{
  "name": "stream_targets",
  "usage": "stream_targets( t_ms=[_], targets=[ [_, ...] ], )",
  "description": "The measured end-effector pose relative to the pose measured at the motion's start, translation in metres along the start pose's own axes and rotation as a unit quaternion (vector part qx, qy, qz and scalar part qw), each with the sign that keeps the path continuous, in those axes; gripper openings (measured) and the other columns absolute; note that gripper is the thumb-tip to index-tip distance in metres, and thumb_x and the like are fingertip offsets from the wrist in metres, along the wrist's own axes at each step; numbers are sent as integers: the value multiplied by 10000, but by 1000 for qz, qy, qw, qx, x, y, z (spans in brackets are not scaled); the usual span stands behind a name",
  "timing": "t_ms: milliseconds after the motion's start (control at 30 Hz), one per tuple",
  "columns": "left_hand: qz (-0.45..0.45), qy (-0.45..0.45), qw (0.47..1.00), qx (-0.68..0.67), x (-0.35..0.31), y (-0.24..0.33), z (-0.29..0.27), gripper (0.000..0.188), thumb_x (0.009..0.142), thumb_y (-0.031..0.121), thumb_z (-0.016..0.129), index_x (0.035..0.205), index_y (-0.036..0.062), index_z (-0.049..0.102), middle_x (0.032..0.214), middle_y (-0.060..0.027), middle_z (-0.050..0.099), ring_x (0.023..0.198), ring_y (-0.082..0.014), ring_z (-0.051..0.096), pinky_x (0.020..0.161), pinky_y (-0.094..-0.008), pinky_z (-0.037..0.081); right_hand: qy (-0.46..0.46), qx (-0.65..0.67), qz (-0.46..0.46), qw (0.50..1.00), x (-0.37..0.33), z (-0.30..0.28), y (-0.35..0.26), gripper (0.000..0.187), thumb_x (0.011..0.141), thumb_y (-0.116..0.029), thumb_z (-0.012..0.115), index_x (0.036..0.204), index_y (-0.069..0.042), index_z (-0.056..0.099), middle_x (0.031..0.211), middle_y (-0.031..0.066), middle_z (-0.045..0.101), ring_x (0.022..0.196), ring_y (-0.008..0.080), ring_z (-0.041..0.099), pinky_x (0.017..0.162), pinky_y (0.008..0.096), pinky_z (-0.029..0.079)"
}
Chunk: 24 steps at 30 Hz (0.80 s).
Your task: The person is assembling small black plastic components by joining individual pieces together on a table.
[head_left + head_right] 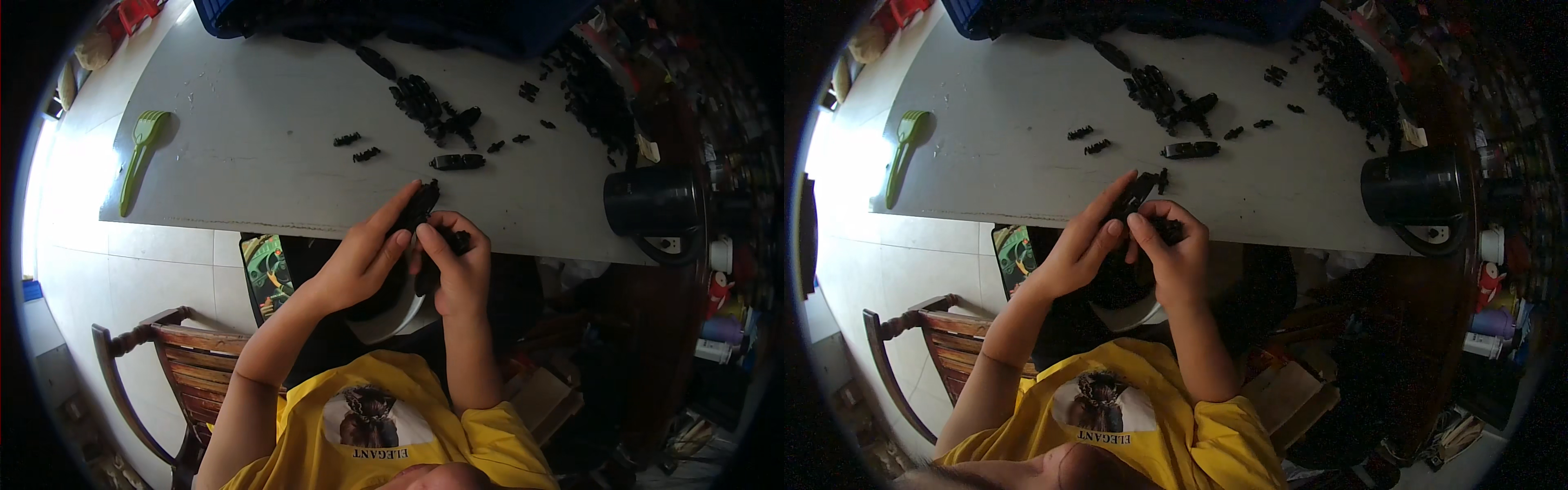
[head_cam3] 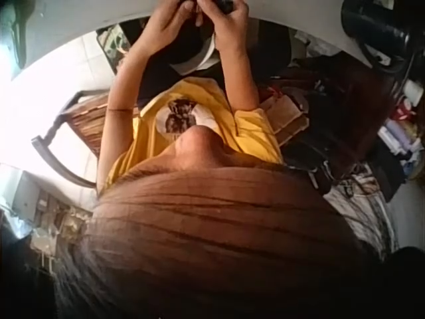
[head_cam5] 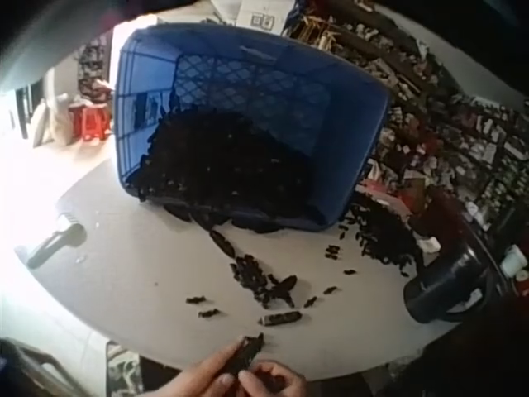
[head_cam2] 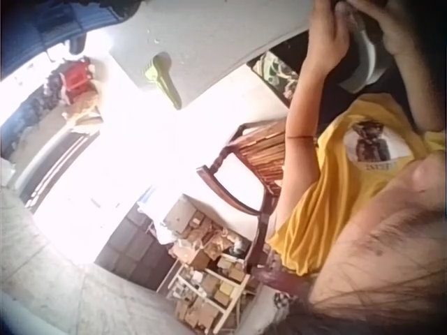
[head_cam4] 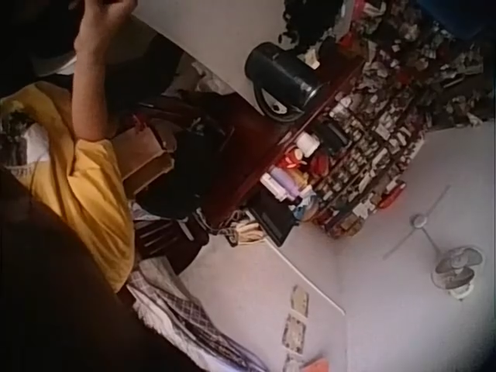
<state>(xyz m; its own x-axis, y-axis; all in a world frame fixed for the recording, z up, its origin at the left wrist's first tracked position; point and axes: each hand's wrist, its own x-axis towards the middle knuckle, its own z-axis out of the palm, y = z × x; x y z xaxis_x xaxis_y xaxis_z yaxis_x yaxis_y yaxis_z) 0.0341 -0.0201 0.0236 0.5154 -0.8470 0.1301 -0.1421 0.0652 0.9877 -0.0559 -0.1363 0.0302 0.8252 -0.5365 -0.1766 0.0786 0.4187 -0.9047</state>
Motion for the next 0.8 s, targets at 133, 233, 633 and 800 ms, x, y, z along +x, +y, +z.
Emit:
stream_targets(
  t_ms=[133,233,633,800],
  targets=[
    [19,-21,999,27,-4,0,-2,540,868,33,434,1381,22,266,989,-215,582,903,-337,590,833,-336,434,29,-10,1,1000,-1,5,-3,166,780,-104,676,851,3,571,690,37,571,517,110,516,489,219,400],
    [21,-60,997,43,-15,5,-5,568,838,18,459,1377,29,280,951,-196,590,849,-357,584,812,-342,444,-50,-33,32,998,-8,-6,2,171,784,-112,676,856,-5,562,685,30,562,520,109,515,492,217,401],
    [102,33,955,278,20,2,-28,257,787,40,536,1039,36,581,883,-150,549,848,-333,540,747,-395,445,7,-432,-157,888,21,-18,2,226,771,-72,662,968,-15,567,903,78,561,708,136,560,595,251,445],
    [96,56,951,289,96,-21,1,189,782,65,567,966,35,604,862,-137,573,872,-318,565,726,-396,458,45,-561,-278,778,47,-29,18,269,723,-1,660,968,3,548,793,111,563,657,224,583,591,318,470]
  ],
)
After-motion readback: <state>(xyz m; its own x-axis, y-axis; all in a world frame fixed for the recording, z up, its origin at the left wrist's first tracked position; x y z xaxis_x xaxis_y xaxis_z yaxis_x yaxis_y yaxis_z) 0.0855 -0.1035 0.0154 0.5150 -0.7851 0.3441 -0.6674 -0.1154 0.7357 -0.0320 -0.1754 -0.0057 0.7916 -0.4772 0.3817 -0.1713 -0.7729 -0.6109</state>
